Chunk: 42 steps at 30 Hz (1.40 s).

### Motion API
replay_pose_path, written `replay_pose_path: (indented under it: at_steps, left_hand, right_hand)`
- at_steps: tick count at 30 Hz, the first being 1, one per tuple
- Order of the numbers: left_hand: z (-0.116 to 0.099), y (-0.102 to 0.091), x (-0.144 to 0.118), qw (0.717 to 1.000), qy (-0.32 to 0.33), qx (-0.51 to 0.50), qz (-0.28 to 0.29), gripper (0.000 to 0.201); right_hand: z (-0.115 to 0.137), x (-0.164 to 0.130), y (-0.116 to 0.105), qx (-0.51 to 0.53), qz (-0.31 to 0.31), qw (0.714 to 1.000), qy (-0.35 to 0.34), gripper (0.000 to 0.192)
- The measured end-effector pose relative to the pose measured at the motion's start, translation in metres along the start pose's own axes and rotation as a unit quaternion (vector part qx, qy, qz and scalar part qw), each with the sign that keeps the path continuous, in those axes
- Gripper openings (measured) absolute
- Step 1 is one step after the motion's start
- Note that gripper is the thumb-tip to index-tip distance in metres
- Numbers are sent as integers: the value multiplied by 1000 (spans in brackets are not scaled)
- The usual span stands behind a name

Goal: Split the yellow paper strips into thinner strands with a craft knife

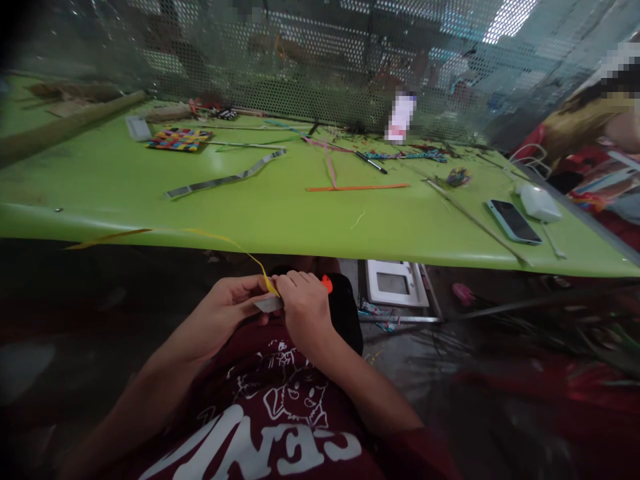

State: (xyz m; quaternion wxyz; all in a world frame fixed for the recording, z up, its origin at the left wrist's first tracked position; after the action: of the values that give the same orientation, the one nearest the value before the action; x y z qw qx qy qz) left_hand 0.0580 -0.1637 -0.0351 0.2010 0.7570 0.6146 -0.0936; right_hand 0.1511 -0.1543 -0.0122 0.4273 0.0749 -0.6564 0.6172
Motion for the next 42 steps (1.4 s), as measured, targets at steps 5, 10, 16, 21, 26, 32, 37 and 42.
replay_pose_path:
  at_steps: [5,10,16,21,26,32,37,42]
  left_hand:
    - [0,1,0,1000,-4,-14,3,18]
    - [1,2,-3,999,-22,-48,11,19]
    - [2,6,-3,995,-51,-80,26,20]
    - [3,6,-2,994,-55,-85,29,16]
    - [3,6,-3,996,-52,-67,33,16]
    - [2,5,-2,998,-39,-43,29,16]
    - [3,5,-1,998,-36,-37,30,16]
    - [1,6,-2,999,-30,-35,27,18]
  right_hand:
    - [1,-1,-1,-9,0,1000,7,42]
    - [3,-2,-4,0,-13,1000,18,36]
    - [4,-2,-5,25,-25,999,32,36]
    - [4,-3,-5,46,-29,998,44,39]
    - [4,-3,-5,66,-28,996,57,39]
    - [2,-4,-4,78,-31,995,61,39]
    - [2,-4,-3,75,-25,995,66,39]
    - [2,-4,-2,72,-24,995,67,39]
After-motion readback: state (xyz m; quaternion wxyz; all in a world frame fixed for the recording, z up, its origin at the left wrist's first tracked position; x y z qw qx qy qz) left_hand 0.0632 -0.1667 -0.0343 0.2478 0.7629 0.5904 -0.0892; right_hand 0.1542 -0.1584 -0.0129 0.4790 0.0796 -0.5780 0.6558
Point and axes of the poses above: each hand's wrist, its own x-axis towards the middle knuckle, its own y-axis out of the palm, z = x × y, the point moved 8 cm from there along x, towards the middle knuckle, and after that the axes turned 15 degrees about -y, right-handed, at the moved point
